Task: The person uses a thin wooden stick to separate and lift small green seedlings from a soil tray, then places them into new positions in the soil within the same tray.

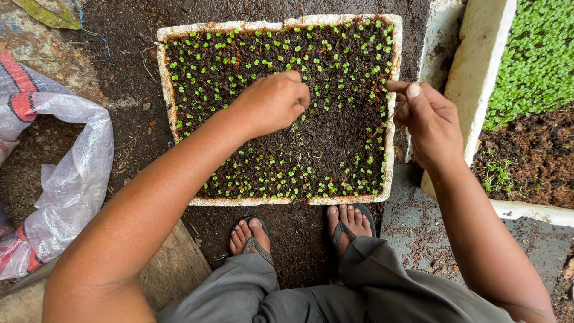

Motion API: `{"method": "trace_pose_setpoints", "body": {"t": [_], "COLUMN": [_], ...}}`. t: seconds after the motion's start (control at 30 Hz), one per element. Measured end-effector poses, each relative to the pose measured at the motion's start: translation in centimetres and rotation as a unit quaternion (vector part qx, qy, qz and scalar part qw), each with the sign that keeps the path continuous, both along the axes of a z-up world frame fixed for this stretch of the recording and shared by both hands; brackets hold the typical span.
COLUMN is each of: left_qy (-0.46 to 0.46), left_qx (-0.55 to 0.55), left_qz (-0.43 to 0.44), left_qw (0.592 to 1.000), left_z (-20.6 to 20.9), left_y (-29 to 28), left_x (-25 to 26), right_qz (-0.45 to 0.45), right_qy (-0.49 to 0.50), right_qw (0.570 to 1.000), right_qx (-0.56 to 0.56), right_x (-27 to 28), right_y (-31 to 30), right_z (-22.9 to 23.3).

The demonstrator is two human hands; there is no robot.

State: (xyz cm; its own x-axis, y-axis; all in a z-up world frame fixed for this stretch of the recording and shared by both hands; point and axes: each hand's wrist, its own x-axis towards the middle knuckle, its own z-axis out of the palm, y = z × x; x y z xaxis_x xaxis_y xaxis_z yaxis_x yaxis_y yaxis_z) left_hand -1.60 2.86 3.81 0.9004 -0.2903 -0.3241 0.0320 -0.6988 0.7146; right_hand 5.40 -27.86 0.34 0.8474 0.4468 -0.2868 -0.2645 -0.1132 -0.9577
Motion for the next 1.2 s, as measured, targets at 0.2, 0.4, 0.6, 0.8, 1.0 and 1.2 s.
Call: {"method": "trace_pose_setpoints", "body": {"t": [0.2, 0.4, 0.6, 0.8, 1.0, 1.2], "left_qy": [0.018, -0.05, -0.075, -0.084, -0.076, -0.077], "left_qx": [-0.011, 0.064, 0.1, 0.114, 0.115, 0.11], "left_qz": [-0.049, -0.111, -0.125, -0.134, -0.128, -0.125], "left_qw": [0.999, 0.99, 0.984, 0.981, 0.982, 0.983], "left_z": [-1.0, -2.6, -3.8, -3.8, -3.8, -3.7], "left_y": [-3.1, -3.5, -3.8, -3.9, -4.1, -4.2], "left_x": [1.0, 2.4, 2.5, 2.6, 2.7, 2.7], "right_qz": [-0.031, -0.017, -0.012, 0.005, 0.001, 0.015], "right_qy": [0.078, 0.058, 0.065, 0.05, 0.056, 0.056], "right_qw": [0.995, 0.997, 0.997, 0.998, 0.997, 0.997], "right_qx": [0.052, 0.049, 0.051, 0.045, 0.054, 0.053], "right_x": [-0.9, -0.9, -0.7, -0.8, -0.6, -0.6], "right_y": [2.8, 4.2, 4.6, 4.7, 4.9, 5.2], "right_z": [1.8, 0.1, -0.8, -1.3, -0.3, -0.5]}}
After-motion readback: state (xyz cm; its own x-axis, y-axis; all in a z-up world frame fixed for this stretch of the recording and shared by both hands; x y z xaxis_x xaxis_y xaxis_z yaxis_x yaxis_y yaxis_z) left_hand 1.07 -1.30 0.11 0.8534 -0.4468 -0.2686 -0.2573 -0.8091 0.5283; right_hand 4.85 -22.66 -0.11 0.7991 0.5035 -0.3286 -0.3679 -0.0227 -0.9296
